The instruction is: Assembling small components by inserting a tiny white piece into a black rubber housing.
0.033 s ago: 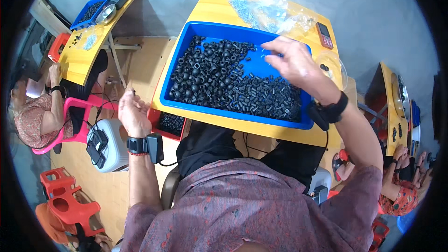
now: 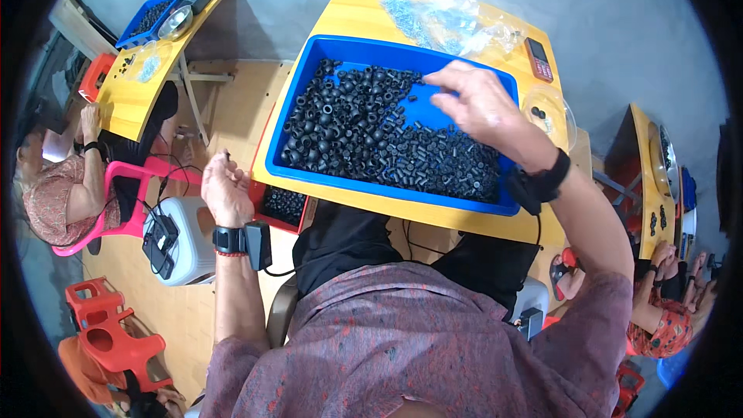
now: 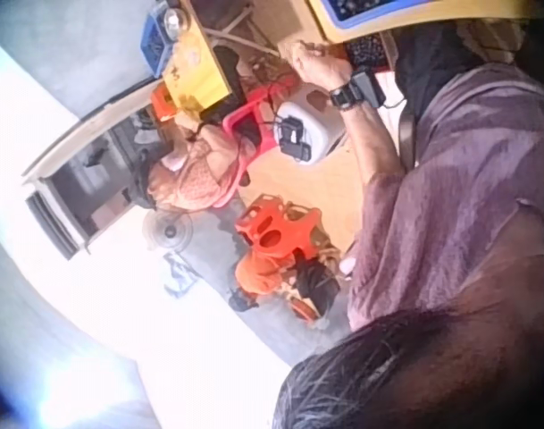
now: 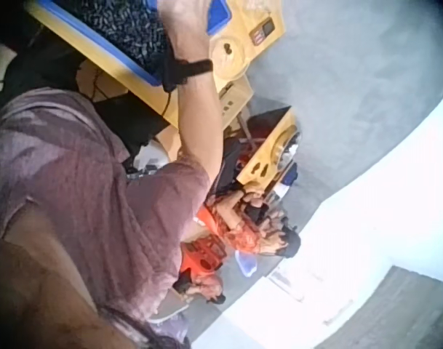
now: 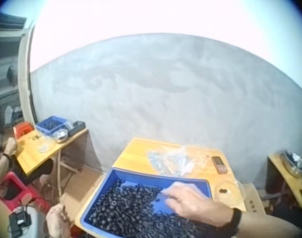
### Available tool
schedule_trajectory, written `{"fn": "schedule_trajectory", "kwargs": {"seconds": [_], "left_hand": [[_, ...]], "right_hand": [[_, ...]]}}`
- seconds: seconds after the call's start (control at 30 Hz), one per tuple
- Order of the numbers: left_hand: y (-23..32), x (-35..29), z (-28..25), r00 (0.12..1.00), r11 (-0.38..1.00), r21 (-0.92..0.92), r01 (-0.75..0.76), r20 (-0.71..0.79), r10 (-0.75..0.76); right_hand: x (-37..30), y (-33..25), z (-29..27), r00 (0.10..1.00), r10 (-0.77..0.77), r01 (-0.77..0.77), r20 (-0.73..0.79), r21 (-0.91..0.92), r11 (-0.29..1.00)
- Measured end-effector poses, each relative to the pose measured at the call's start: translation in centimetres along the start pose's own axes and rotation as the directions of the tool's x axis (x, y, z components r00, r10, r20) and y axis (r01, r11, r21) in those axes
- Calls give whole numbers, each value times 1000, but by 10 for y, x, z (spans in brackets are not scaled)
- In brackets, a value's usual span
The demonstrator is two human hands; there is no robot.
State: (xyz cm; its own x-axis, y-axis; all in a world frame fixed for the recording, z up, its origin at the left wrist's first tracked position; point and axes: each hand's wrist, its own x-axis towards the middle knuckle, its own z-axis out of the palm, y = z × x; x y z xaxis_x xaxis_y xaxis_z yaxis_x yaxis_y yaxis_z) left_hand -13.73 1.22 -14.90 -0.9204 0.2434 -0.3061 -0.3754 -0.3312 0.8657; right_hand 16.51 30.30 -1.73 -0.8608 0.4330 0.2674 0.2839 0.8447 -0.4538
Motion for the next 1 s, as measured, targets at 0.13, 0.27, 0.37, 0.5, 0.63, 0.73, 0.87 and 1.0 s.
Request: {"fn": "schedule_trajectory", "kwargs": {"seconds": [0.13,0.27,0.37,0.5,0.63,0.73,0.87,1.0], "left_hand": [[-30,17,-19,990,992,36,124,-64,-122],[-52,19,-24,972,972,80,222,-92,-214],[-63,17,-25,954,943,156,293,-120,-276],[-58,16,-21,951,949,147,277,-180,-250],[-22,-1,-3,954,959,117,-257,-131,271],[16,-29,25,811,806,89,-585,40,584],[31,-98,65,750,807,91,-584,440,494],[17,-147,95,583,904,123,-409,797,155]], "right_hand": [[23,-4,39,994,22,-27,109,41,999],[36,-3,61,983,66,-73,174,33,997],[37,-1,66,985,41,-49,166,49,998],[28,-5,61,992,18,-44,128,200,979],[4,-24,39,996,-4,-31,86,397,917],[-14,-42,21,999,20,-36,45,385,922],[-37,-58,7,991,101,-131,89,474,871],[-58,-60,3,972,176,-235,157,689,686]]}}
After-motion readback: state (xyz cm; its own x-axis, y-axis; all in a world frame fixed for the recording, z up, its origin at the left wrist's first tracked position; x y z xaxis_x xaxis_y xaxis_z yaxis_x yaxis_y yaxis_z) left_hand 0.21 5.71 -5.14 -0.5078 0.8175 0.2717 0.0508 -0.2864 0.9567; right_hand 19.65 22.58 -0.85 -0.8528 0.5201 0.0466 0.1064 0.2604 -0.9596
